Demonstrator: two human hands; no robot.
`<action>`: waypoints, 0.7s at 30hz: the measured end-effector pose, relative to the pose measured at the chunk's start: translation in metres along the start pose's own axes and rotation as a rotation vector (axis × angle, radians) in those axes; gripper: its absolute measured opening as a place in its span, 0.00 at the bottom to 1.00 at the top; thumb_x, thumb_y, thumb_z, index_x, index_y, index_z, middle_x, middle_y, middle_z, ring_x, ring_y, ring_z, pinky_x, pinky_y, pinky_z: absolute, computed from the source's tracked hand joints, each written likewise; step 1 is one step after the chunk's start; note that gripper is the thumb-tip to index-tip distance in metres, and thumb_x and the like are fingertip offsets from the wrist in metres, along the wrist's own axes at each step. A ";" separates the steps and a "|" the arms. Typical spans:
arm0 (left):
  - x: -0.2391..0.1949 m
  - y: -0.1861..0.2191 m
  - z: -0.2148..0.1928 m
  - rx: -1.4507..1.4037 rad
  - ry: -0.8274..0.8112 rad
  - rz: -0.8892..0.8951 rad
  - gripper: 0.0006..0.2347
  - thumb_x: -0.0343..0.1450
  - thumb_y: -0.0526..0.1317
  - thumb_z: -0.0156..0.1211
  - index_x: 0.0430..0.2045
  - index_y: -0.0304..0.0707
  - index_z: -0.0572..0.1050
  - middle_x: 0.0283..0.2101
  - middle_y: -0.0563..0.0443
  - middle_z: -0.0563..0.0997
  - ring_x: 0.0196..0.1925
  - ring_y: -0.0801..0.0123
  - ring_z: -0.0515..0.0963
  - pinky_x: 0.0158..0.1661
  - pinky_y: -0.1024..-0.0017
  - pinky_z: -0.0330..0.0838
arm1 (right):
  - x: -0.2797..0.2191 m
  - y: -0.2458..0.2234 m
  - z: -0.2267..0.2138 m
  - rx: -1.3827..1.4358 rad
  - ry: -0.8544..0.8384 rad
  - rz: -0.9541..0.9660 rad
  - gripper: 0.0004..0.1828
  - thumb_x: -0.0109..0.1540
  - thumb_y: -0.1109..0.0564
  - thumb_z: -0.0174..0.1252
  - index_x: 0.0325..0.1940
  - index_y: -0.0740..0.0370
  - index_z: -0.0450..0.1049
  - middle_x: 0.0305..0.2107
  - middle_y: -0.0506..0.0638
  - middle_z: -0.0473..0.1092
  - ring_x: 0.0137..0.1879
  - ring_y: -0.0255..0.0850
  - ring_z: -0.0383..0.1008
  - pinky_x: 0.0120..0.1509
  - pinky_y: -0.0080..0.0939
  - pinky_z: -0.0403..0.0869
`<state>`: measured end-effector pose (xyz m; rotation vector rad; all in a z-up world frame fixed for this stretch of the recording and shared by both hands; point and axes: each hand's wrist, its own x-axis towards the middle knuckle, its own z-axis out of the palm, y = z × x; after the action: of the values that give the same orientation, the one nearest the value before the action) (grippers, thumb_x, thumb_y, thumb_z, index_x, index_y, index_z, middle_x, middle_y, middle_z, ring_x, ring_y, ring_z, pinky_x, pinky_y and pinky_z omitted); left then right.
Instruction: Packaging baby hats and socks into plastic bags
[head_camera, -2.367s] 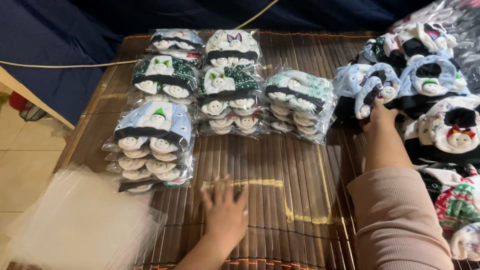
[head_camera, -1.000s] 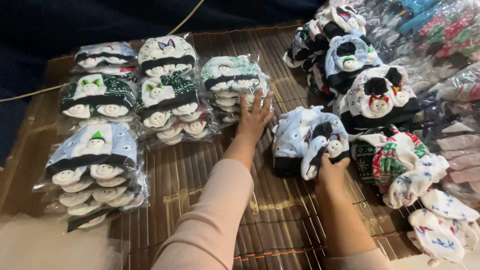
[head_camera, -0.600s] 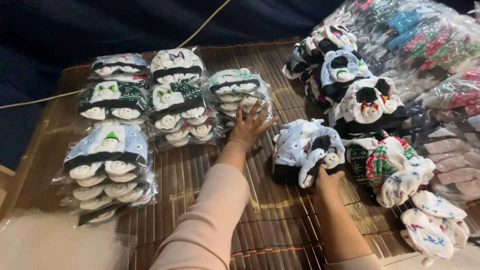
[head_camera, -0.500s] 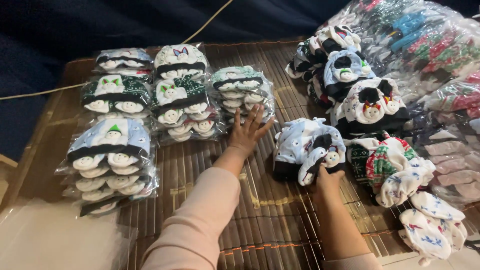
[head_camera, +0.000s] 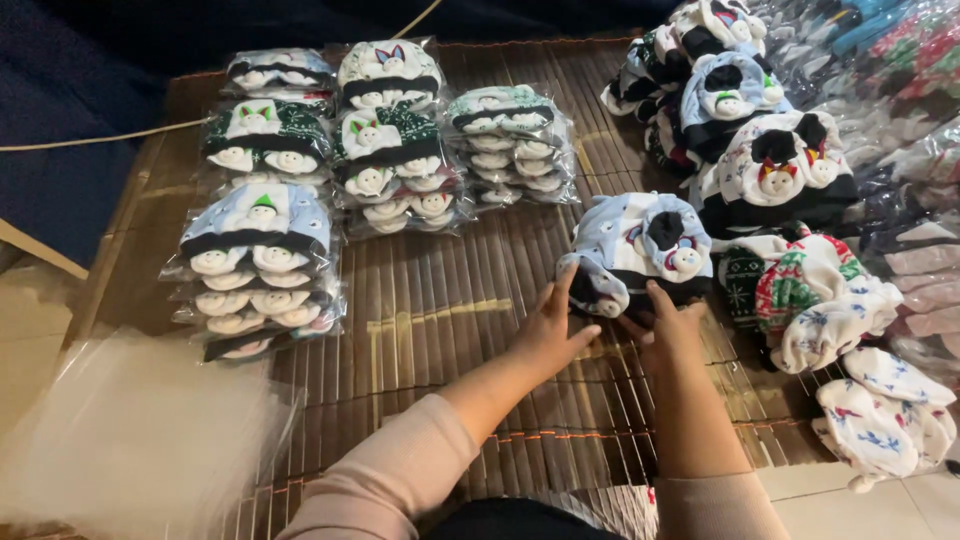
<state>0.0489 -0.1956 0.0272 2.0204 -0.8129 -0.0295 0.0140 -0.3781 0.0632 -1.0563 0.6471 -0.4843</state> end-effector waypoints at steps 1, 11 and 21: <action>0.007 0.006 0.002 -0.031 0.093 -0.040 0.40 0.71 0.44 0.64 0.76 0.53 0.42 0.60 0.27 0.66 0.53 0.28 0.77 0.43 0.42 0.78 | -0.004 0.000 0.001 -0.011 0.000 -0.008 0.54 0.68 0.57 0.64 0.76 0.65 0.25 0.67 0.83 0.32 0.70 0.85 0.51 0.58 0.87 0.67; 0.046 0.003 0.008 0.149 0.286 -0.156 0.27 0.69 0.49 0.67 0.62 0.56 0.62 0.48 0.45 0.72 0.52 0.47 0.80 0.44 0.54 0.79 | 0.098 0.055 -0.076 -0.589 0.300 -0.571 0.48 0.56 0.53 0.81 0.66 0.66 0.53 0.56 0.65 0.49 0.64 0.60 0.59 0.61 0.54 0.77; 0.073 0.028 -0.015 0.270 0.269 -0.200 0.23 0.66 0.57 0.63 0.51 0.53 0.66 0.50 0.51 0.80 0.59 0.52 0.75 0.52 0.48 0.71 | 0.110 -0.010 -0.068 -1.050 0.311 -0.242 0.34 0.59 0.18 0.63 0.57 0.37 0.77 0.51 0.45 0.73 0.64 0.57 0.64 0.63 0.67 0.59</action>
<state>0.0958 -0.2346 0.0777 2.2912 -0.4618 0.2446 0.0454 -0.4967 0.0217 -2.0909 1.1018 -0.5255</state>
